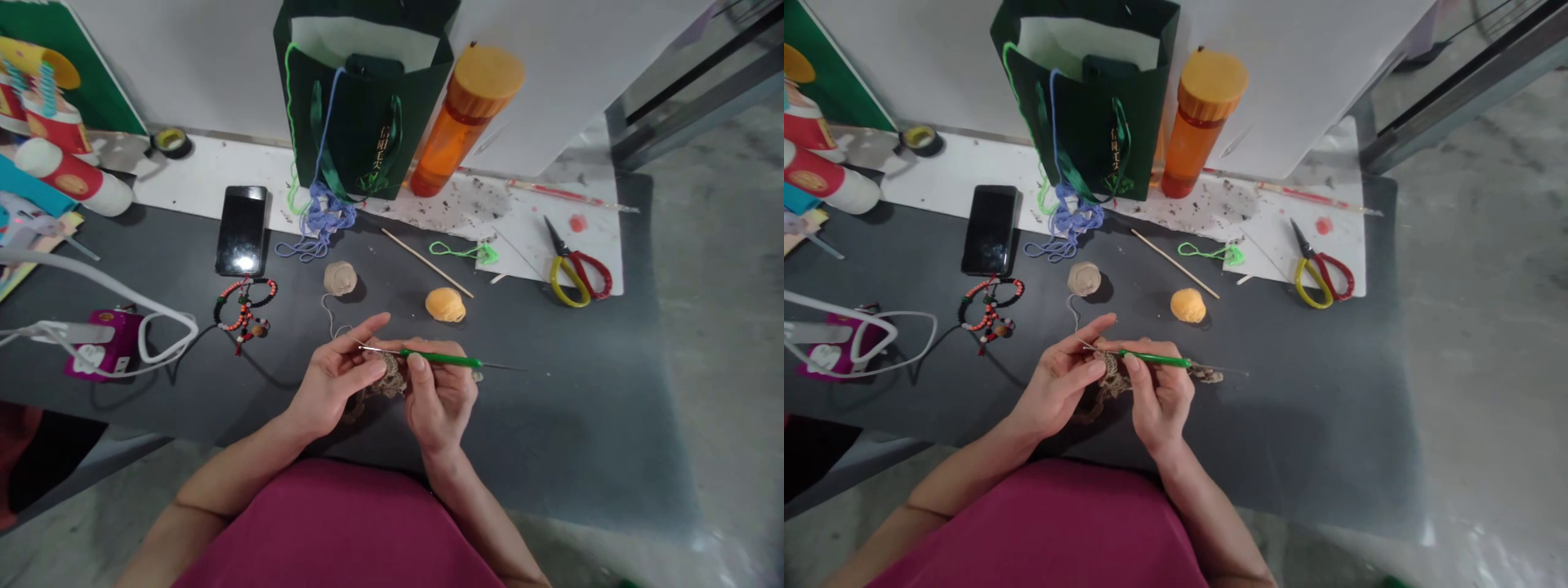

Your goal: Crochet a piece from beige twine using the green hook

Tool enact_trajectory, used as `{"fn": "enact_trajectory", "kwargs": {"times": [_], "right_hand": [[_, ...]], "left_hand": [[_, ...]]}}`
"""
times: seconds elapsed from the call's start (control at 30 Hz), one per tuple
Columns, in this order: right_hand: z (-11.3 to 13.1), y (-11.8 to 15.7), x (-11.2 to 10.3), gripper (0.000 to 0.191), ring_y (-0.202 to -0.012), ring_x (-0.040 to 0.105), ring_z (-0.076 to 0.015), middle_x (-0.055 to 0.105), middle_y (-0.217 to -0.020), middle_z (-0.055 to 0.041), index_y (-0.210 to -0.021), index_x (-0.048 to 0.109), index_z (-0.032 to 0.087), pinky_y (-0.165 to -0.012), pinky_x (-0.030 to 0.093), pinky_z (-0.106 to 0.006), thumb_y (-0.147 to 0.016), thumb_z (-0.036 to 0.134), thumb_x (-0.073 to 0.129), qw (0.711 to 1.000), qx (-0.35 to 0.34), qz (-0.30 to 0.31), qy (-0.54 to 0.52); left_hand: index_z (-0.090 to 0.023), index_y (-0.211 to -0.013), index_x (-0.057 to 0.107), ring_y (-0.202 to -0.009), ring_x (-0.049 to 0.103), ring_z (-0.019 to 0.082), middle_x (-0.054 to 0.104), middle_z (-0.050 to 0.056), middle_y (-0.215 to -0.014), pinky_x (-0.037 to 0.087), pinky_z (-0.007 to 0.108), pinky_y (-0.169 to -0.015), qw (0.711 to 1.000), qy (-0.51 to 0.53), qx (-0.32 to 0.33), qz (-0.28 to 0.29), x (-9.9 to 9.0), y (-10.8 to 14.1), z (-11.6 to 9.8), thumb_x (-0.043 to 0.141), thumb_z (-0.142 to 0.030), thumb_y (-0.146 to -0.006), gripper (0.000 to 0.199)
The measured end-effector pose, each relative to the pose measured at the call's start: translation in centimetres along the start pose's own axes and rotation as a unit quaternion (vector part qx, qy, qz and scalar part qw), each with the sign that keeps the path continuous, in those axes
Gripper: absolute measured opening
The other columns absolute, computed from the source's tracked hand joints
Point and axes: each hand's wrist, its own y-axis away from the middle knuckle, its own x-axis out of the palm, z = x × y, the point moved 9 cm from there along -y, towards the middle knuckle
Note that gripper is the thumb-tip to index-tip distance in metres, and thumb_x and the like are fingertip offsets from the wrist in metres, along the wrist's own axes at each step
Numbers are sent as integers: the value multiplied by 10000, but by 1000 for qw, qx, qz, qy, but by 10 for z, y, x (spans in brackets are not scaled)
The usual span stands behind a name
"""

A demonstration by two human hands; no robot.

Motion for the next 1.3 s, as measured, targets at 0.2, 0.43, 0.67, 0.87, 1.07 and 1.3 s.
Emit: {"fn": "enact_trajectory", "kwargs": {"times": [0.2,0.43,0.67,0.87,1.07,1.3], "right_hand": [[40,2,14,340,-832,786,-209,832,-1027,-32,-1122,750,320,-691,627,-362,-881,83,711,973,-201,46,106],[17,3,0,139,-778,773,-177,818,-867,-5,-1003,753,263,-712,630,-328,-936,173,671,996,-79,-24,45],[2,1,-12,82,-449,641,-121,745,-711,21,-932,645,249,-434,518,-249,-983,302,608,997,9,-69,28],[-29,-8,5,154,-438,660,-154,740,-639,26,-931,596,266,-380,438,-251,-1007,393,553,977,151,21,-149],[-3,-5,14,80,-785,779,-184,810,-860,-9,-969,693,261,-685,617,-329,-982,258,615,995,23,45,-83],[18,4,5,314,-934,781,-205,835,-1029,-11,-1085,753,320,-787,613,-389,-892,77,704,992,-125,-27,-19]], "left_hand": [[-228,-1237,746,-671,603,71,670,-61,-708,494,210,-732,998,55,-11,-38,-6,-2,2,912,-178,-677,587],[-192,-1321,687,-650,634,76,643,-83,-638,506,197,-704,994,83,-64,-21,-3,-2,6,935,-181,-638,727],[-214,-1214,758,-659,615,68,662,-62,-687,490,201,-695,996,71,-55,-22,-7,-4,5,911,-159,-658,579],[-214,-1089,812,-749,642,113,693,-10,-750,516,276,-809,995,54,-75,29,0,-4,9,884,-247,-702,395],[-253,-1257,746,-726,618,123,703,-26,-754,515,287,-778,996,-79,37,-9,-4,2,-9,888,-228,-699,576],[-279,-1462,583,-817,656,144,760,-9,-867,526,285,-841,975,-168,136,-57,-8,11,-23,860,-205,-741,776]]}}
